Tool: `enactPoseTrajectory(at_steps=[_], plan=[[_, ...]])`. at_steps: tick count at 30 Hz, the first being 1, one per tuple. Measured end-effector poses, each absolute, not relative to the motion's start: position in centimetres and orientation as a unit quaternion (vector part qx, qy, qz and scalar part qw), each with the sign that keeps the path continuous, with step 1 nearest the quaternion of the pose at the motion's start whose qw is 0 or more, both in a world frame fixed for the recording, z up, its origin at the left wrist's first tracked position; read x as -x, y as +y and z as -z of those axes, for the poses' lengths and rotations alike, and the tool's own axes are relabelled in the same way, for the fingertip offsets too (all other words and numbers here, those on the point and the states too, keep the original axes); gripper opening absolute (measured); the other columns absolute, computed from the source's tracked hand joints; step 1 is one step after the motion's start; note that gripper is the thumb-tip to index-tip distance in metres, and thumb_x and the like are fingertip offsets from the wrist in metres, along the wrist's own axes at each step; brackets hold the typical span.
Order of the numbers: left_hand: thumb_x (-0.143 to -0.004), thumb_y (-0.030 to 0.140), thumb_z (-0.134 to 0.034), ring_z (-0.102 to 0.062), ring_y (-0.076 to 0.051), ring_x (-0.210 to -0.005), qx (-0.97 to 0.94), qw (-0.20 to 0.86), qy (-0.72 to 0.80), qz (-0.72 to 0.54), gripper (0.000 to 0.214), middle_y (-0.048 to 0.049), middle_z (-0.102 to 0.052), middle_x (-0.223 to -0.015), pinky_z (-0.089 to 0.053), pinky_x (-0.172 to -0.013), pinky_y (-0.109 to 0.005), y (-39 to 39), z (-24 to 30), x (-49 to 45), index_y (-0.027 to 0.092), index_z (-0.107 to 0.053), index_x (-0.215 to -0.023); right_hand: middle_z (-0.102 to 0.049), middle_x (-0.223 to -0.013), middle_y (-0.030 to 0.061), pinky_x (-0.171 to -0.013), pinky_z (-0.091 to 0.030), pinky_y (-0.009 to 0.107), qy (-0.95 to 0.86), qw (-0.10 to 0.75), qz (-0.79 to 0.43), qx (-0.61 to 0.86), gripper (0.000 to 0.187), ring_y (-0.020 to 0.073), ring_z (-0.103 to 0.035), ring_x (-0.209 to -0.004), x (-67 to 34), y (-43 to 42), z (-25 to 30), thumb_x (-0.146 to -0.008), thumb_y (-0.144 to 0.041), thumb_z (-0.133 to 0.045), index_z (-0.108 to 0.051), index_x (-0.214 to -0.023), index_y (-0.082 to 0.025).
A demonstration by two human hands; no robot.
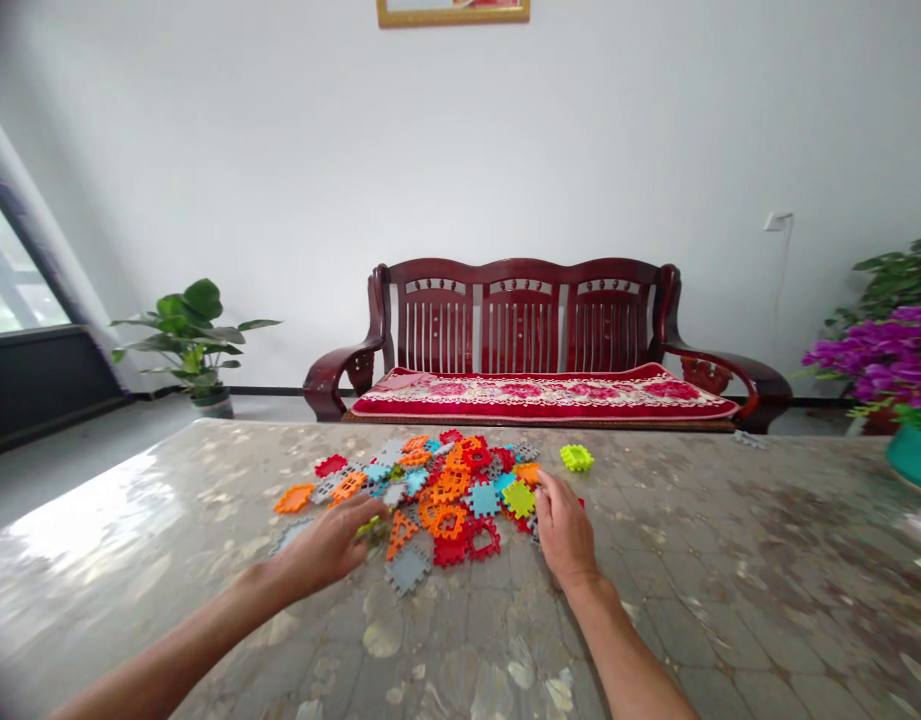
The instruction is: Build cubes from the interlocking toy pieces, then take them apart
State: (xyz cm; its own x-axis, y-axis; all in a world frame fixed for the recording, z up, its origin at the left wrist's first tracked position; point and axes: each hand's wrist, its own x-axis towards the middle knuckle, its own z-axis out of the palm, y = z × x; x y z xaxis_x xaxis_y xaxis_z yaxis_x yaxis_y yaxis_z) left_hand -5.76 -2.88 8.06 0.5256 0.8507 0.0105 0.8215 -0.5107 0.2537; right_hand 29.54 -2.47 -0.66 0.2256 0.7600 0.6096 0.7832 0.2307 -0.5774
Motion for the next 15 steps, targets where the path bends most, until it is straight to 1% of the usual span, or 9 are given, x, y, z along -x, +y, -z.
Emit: enactPoseTrajectory(at_steps=[3,5,7,9,12,13,15], plan=[[-0.066,0.007,-0.047,-0.062,-0.018,-0.089,-0.833,0.144,0.510,-0.158,0.037,-0.0010,-0.066,-0.094,-0.047,-0.078,-0.027,-2.7,-8.4,5.0,0.023,-0.060,-0.096,-0.067,-0.117,0.0110,-0.095,-0.049,0.043,-0.623,0.471,0.012,0.625,0.039,0.0230,-0.062,-0.107,-29.5,-2.4,0.7,-0.093,-0.034,-0.034,-0.061,-0.118,-0.019],[-0.065,0.008,-0.049,-0.061,-0.016,-0.079,-0.813,0.171,0.522,-0.194,0.031,0.0004,-0.066,-0.086,-0.046,-0.071,-0.025,-2.3,-8.1,4.3,0.022,-0.061,-0.091,-0.067,-0.115,0.0101,-0.093,-0.050,0.042,-0.626,0.469,0.015,0.623,0.038,0.0225,-0.063,-0.104,-29.5,-2.5,0.7,-0.092,-0.032,-0.037,-0.062,-0.117,-0.020],[-0.065,0.010,-0.051,-0.060,-0.014,-0.072,-0.794,0.202,0.530,-0.219,0.027,0.0012,-0.065,-0.079,-0.044,-0.065,-0.024,-1.5,-7.2,3.4,0.020,-0.061,-0.088,-0.068,-0.112,0.0091,-0.091,-0.051,0.041,-0.627,0.469,0.015,0.622,0.036,0.0218,-0.064,-0.101,-29.6,-2.5,0.8,-0.090,-0.031,-0.039,-0.062,-0.116,-0.021],[-0.065,0.011,-0.051,-0.059,-0.013,-0.069,-0.768,0.253,0.533,-0.249,0.027,0.0017,-0.064,-0.074,-0.045,-0.062,-0.024,-0.5,-6.0,2.5,0.018,-0.061,-0.089,-0.068,-0.110,0.0086,-0.090,-0.051,0.041,-0.626,0.470,0.015,0.622,0.036,0.0216,-0.064,-0.099,-29.6,-2.5,0.9,-0.090,-0.030,-0.039,-0.063,-0.115,-0.021],[-0.070,0.015,-0.052,-0.063,-0.015,-0.076,-0.724,0.329,0.522,-0.308,0.032,-0.0010,-0.068,-0.083,-0.050,-0.066,-0.025,1.0,-4.7,1.3,0.016,-0.061,-0.100,-0.068,-0.110,0.0088,-0.090,-0.052,0.041,-0.624,0.473,0.013,0.622,0.036,0.0219,-0.064,-0.099,-29.7,-2.4,0.9,-0.090,-0.031,-0.038,-0.063,-0.115,-0.021],[-0.073,0.017,-0.052,-0.065,-0.016,-0.080,-0.720,0.332,0.519,-0.320,0.032,-0.0022,-0.070,-0.088,-0.052,-0.069,-0.027,1.4,-4.7,1.1,0.017,-0.061,-0.104,-0.068,-0.110,0.0091,-0.090,-0.052,0.041,-0.624,0.474,0.012,0.622,0.037,0.0221,-0.064,-0.099,-29.7,-2.4,0.9,-0.090,-0.031,-0.038,-0.063,-0.115,-0.021],[-0.078,0.022,-0.052,-0.066,-0.018,-0.087,-0.730,0.294,0.522,-0.330,0.031,-0.0039,-0.070,-0.100,-0.054,-0.077,-0.030,2.1,-5.2,0.8,0.019,-0.061,-0.107,-0.068,-0.111,0.0097,-0.090,-0.051,0.042,-0.623,0.473,0.010,0.623,0.037,0.0225,-0.064,-0.100,-29.6,-2.4,0.8,-0.090,-0.031,-0.038,-0.063,-0.115,-0.020]])
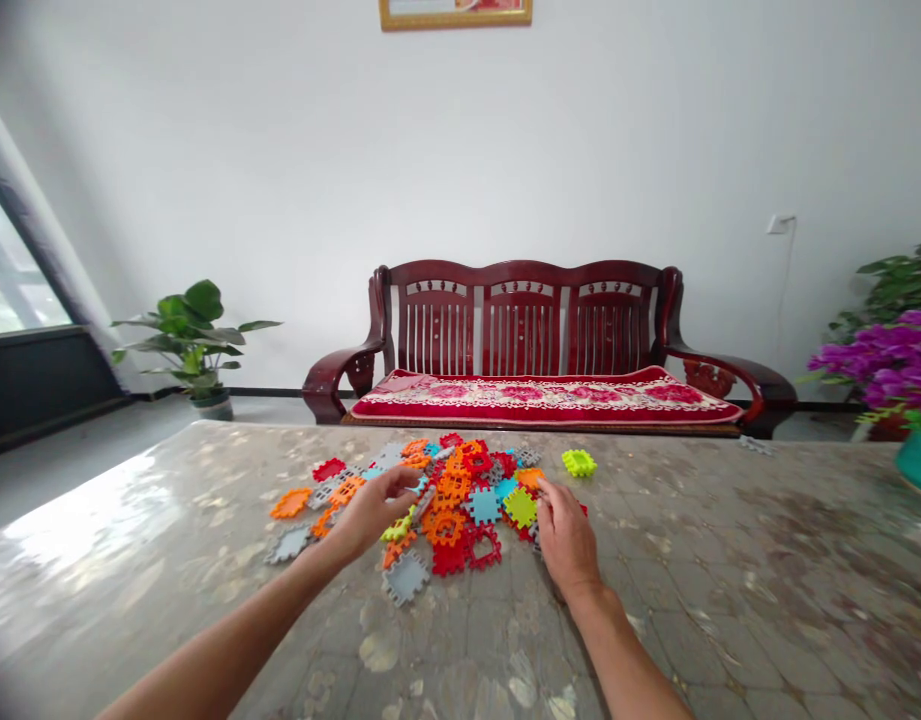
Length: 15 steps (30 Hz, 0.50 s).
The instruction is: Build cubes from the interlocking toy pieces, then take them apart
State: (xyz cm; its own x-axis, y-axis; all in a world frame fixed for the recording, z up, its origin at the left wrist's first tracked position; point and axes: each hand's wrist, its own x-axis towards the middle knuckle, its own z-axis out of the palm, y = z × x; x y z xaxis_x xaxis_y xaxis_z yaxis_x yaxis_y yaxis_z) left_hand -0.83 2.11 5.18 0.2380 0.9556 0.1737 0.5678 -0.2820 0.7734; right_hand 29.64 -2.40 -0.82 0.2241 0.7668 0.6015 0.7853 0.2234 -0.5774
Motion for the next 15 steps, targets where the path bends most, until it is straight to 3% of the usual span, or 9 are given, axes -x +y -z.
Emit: enactPoseTrajectory(at_steps=[3,7,11,15], plan=[[-0.081,0.017,-0.048,-0.063,-0.020,-0.102,-0.771,0.163,0.536,-0.303,0.035,-0.0051,-0.068,-0.114,-0.051,-0.091,-0.035,3.1,-6.8,1.2,0.022,-0.062,-0.112,-0.068,-0.112,0.0103,-0.091,-0.051,0.042,-0.622,0.472,0.007,0.624,0.037,0.0228,-0.063,-0.101,-29.6,-2.3,0.8,-0.090,-0.032,-0.037,-0.063,-0.113,-0.019],[-0.074,0.003,-0.048,-0.052,-0.022,-0.123,-0.844,0.033,0.507,-0.173,0.054,-0.0061,-0.060,-0.130,-0.042,-0.105,-0.038,5.0,-8.2,2.1,0.025,-0.060,-0.122,-0.068,-0.113,0.0092,-0.093,-0.050,0.041,-0.627,0.478,0.009,0.615,0.035,0.0225,-0.062,-0.104,-29.6,-2.3,1.0,-0.090,-0.031,-0.038,-0.064,-0.111,-0.021],[-0.071,0.001,-0.050,-0.046,-0.024,-0.129,-0.874,0.004,0.482,-0.063,0.058,-0.0068,-0.057,-0.133,-0.040,-0.106,-0.039,7.1,-8.2,2.6,0.024,-0.058,-0.123,-0.068,-0.112,0.0089,-0.094,-0.050,0.040,-0.633,0.476,0.004,0.611,0.034,0.0222,-0.062,-0.105,-29.7,-2.2,1.0,-0.090,-0.029,-0.038,-0.065,-0.110,-0.021],[-0.073,0.001,-0.049,-0.051,-0.023,-0.126,-0.882,0.019,0.470,-0.032,0.056,-0.0078,-0.060,-0.128,-0.041,-0.104,-0.036,8.5,-7.7,2.6,0.024,-0.056,-0.124,-0.068,-0.112,0.0082,-0.095,-0.050,0.039,-0.640,0.479,0.005,0.600,0.032,0.0216,-0.063,-0.105,-29.7,-2.2,1.0,-0.089,-0.026,-0.040,-0.066,-0.107,-0.021]])
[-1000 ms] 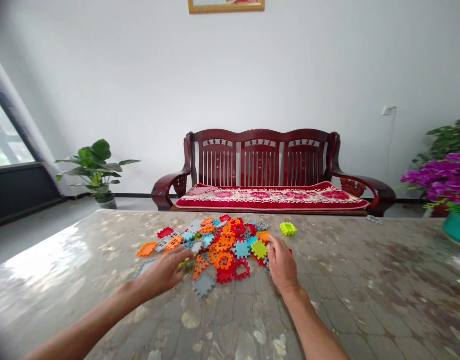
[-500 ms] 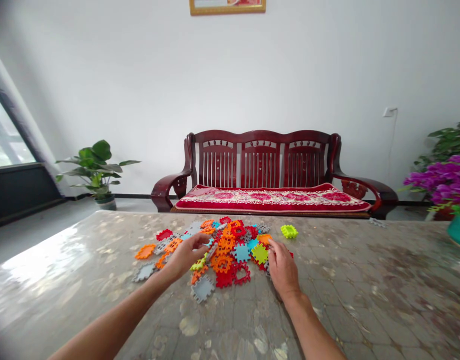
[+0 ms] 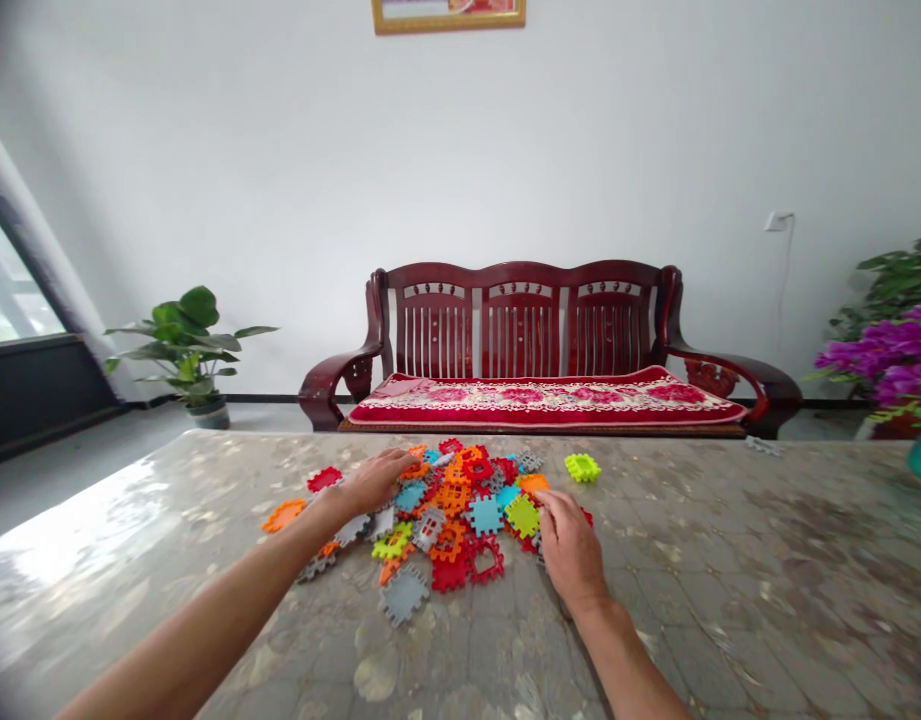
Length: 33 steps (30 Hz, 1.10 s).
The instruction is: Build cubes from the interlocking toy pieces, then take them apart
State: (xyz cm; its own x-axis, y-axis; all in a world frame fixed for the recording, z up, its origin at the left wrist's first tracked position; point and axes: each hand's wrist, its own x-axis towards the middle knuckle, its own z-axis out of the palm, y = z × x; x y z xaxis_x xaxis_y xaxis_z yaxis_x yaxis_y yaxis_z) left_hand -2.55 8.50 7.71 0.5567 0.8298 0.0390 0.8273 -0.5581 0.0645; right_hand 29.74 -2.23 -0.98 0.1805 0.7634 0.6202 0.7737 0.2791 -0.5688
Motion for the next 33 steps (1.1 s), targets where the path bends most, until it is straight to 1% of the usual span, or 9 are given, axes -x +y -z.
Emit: enactPoseTrajectory(at_steps=[5,10,15,18,20,22,25,30,33], plan=[[-0.081,0.008,-0.049,-0.063,-0.025,-0.110,-0.872,0.026,0.488,-0.037,0.043,-0.0096,-0.065,-0.121,-0.048,-0.093,-0.035,9.2,-7.1,2.2,0.023,-0.055,-0.121,-0.069,-0.109,0.0077,-0.093,-0.050,0.036,-0.643,0.480,-0.003,0.596,0.030,0.0206,-0.064,-0.103,-29.6,-2.3,0.7,-0.087,-0.025,-0.041,-0.069,-0.098,-0.022],[-0.091,0.019,-0.043,-0.064,-0.022,-0.107,-0.851,0.024,0.519,-0.079,0.031,-0.0070,-0.065,-0.121,-0.048,-0.087,-0.031,8.8,-7.0,2.7,0.026,-0.053,-0.119,-0.070,-0.106,0.0072,-0.093,-0.050,0.035,-0.638,0.482,-0.007,0.600,0.030,0.0201,-0.064,-0.101,-29.6,-2.5,0.5,-0.087,-0.027,-0.042,-0.070,-0.096,-0.022],[-0.087,0.011,-0.044,-0.064,-0.020,-0.104,-0.800,0.023,0.582,-0.141,0.035,-0.0046,-0.066,-0.119,-0.047,-0.083,-0.027,8.9,-7.0,5.3,0.026,-0.056,-0.116,-0.070,-0.106,0.0073,-0.092,-0.050,0.035,-0.641,0.477,-0.013,0.601,0.031,0.0204,-0.065,-0.101,-29.6,-2.4,0.7,-0.086,-0.026,-0.042,-0.070,-0.096,-0.022],[-0.086,0.012,-0.044,-0.065,-0.019,-0.101,-0.765,-0.007,0.627,-0.143,0.035,-0.0054,-0.066,-0.118,-0.047,-0.081,-0.027,9.2,-6.9,7.2,0.025,-0.057,-0.116,-0.071,-0.105,0.0074,-0.091,-0.050,0.035,-0.641,0.474,-0.013,0.603,0.030,0.0203,-0.065,-0.099,-29.6,-2.4,0.8,-0.086,-0.026,-0.042,-0.071,-0.094,-0.022],[-0.084,0.012,-0.045,-0.064,-0.021,-0.101,-0.744,-0.025,0.654,-0.134,0.033,-0.0078,-0.067,-0.116,-0.047,-0.083,-0.031,9.2,-6.9,8.2,0.022,-0.060,-0.113,-0.071,-0.104,0.0071,-0.091,-0.050,0.035,-0.642,0.474,-0.013,0.602,0.030,0.0203,-0.065,-0.098,-29.6,-2.3,0.8,-0.085,-0.026,-0.042,-0.071,-0.093,-0.022],[-0.081,0.010,-0.047,-0.061,-0.026,-0.109,-0.734,-0.037,0.667,-0.124,0.034,-0.0099,-0.068,-0.113,-0.044,-0.091,-0.038,9.1,-7.1,8.7,0.021,-0.063,-0.108,-0.071,-0.104,0.0068,-0.090,-0.050,0.034,-0.642,0.476,-0.010,0.601,0.030,0.0202,-0.065,-0.098,-29.6,-2.3,0.8,-0.085,-0.026,-0.042,-0.071,-0.092,-0.022],[-0.074,0.005,-0.047,-0.052,-0.027,-0.123,-0.740,-0.048,0.660,-0.118,0.043,-0.0076,-0.069,-0.115,-0.035,-0.103,-0.045,8.6,-7.4,8.2,0.024,-0.066,-0.108,-0.071,-0.104,0.0065,-0.090,-0.051,0.034,-0.642,0.477,-0.011,0.600,0.030,0.0200,-0.065,-0.098,-29.6,-2.3,0.8,-0.085,-0.025,-0.042,-0.071,-0.092,-0.022],[-0.074,0.016,-0.053,-0.053,-0.023,-0.121,-0.794,-0.048,0.600,-0.086,0.048,-0.0037,-0.066,-0.121,-0.035,-0.103,-0.037,7.9,-7.8,5.5,0.027,-0.063,-0.119,-0.071,-0.104,0.0068,-0.091,-0.050,0.035,-0.641,0.471,-0.012,0.606,0.030,0.0201,-0.065,-0.099,-29.8,-2.2,1.0,-0.084,-0.025,-0.042,-0.071,-0.091,-0.022],[-0.076,0.026,-0.057,-0.054,-0.024,-0.117,-0.807,-0.065,0.586,-0.032,0.035,-0.0059,-0.067,-0.118,-0.036,-0.101,-0.037,7.8,-7.8,4.1,0.026,-0.069,-0.109,-0.071,-0.104,0.0068,-0.091,-0.050,0.035,-0.640,0.472,-0.013,0.606,0.030,0.0200,-0.065,-0.098,-29.8,-2.2,1.0,-0.084,-0.025,-0.043,-0.071,-0.091,-0.022]])
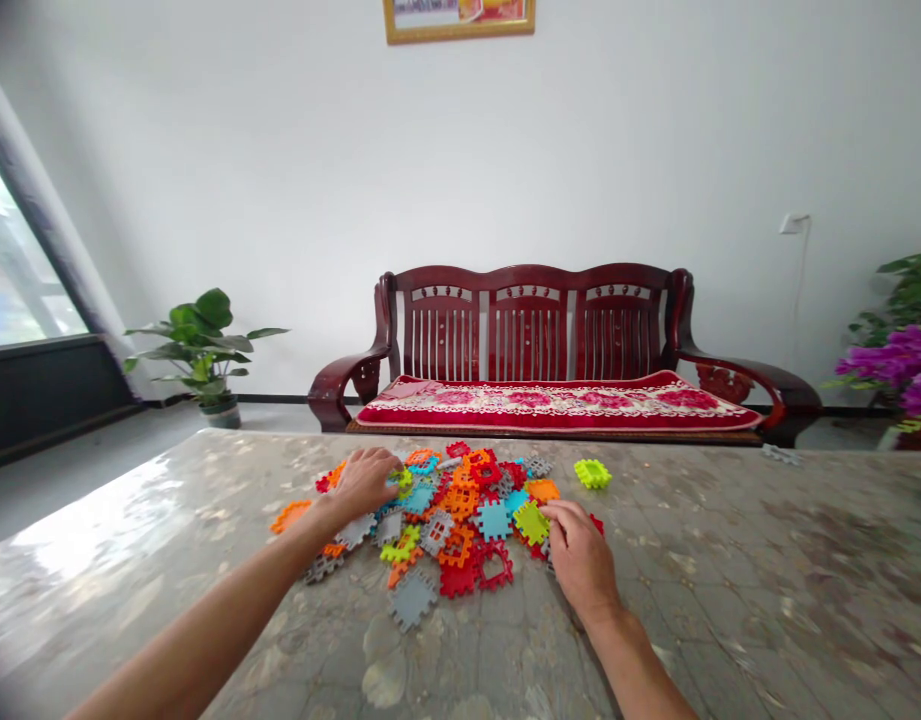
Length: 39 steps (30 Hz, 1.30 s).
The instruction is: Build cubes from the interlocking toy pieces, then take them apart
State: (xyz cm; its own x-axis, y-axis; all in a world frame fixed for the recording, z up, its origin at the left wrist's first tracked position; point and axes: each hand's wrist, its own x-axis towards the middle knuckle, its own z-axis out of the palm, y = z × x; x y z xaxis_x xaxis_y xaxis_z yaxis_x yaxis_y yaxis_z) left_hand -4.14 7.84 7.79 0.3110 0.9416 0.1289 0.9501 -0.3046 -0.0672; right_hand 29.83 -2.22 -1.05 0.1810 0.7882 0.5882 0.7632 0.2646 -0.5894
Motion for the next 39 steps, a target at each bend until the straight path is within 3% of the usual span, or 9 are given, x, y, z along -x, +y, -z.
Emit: enactPoseTrajectory(at_steps=[3,8,14,20,24,31,39], plan=[[-0.076,0.030,-0.058,-0.056,-0.030,-0.111,0.791,0.077,-0.607,0.007,0.028,-0.0130,-0.067,-0.112,-0.038,-0.096,-0.043,7.8,-7.6,3.2,0.020,-0.073,-0.097,-0.071,-0.104,0.0066,-0.090,-0.050,0.035,-0.638,0.473,-0.014,0.607,0.030,0.0197,-0.065,-0.098,-29.8,-2.2,1.1,-0.084,-0.024,-0.042,-0.071,-0.091,-0.022],[-0.076,0.031,-0.059,-0.052,-0.034,-0.113,0.772,0.100,-0.628,-0.007,0.032,-0.0198,-0.063,-0.116,-0.033,-0.098,-0.048,7.8,-7.4,2.3,0.013,-0.072,-0.099,-0.071,-0.104,0.0059,-0.089,-0.051,0.034,-0.640,0.471,-0.012,0.608,0.030,0.0197,-0.066,-0.098,-29.8,-2.3,1.0,-0.083,-0.024,-0.043,-0.072,-0.090,-0.023],[-0.070,0.033,-0.066,-0.051,-0.034,-0.113,0.776,0.079,-0.626,-0.008,0.035,-0.0166,-0.062,-0.114,-0.034,-0.098,-0.049,7.8,-7.4,2.7,0.017,-0.070,-0.100,-0.071,-0.103,0.0057,-0.089,-0.051,0.034,-0.638,0.468,-0.015,0.611,0.030,0.0195,-0.066,-0.096,-29.8,-2.3,0.9,-0.083,-0.024,-0.043,-0.072,-0.088,-0.023],[-0.072,0.026,-0.063,-0.051,-0.029,-0.115,0.793,0.029,-0.608,0.009,0.032,-0.0091,-0.060,-0.119,-0.039,-0.096,-0.042,8.5,-6.4,3.9,0.025,-0.068,-0.104,-0.071,-0.104,0.0062,-0.089,-0.051,0.035,-0.643,0.460,-0.016,0.612,0.030,0.0199,-0.066,-0.097,-29.8,-2.3,0.9,-0.083,-0.023,-0.042,-0.072,-0.089,-0.023],[-0.073,0.031,-0.062,-0.050,-0.031,-0.114,0.809,0.011,-0.588,0.014,0.029,-0.0105,-0.060,-0.118,-0.041,-0.094,-0.045,8.9,-6.2,4.4,0.023,-0.069,-0.100,-0.071,-0.105,0.0062,-0.091,-0.050,0.036,-0.641,0.458,-0.026,0.615,0.029,0.0201,-0.065,-0.098,-29.8,-2.3,1.1,-0.084,-0.024,-0.042,-0.071,-0.090,-0.023],[-0.072,0.023,-0.064,-0.045,-0.028,-0.116,0.854,0.021,-0.519,0.029,0.012,-0.0106,-0.060,-0.112,-0.032,-0.105,-0.041,8.8,-6.6,4.8,0.020,-0.068,-0.083,-0.071,-0.104,0.0066,-0.090,-0.050,0.035,-0.639,0.466,-0.027,0.611,0.029,0.0198,-0.065,-0.099,-29.7,-2.3,1.0,-0.084,-0.025,-0.042,-0.071,-0.089,-0.023],[-0.081,0.026,-0.060,-0.047,-0.025,-0.112,0.845,0.016,-0.517,0.134,0.010,-0.0071,-0.058,-0.112,-0.035,-0.103,-0.040,8.3,-6.8,4.7,0.020,-0.065,-0.088,-0.071,-0.103,0.0060,-0.089,-0.051,0.034,-0.640,0.469,-0.021,0.608,0.029,0.0196,-0.066,-0.097,-29.7,-2.2,1.0,-0.083,-0.023,-0.043,-0.071,-0.089,-0.023]])
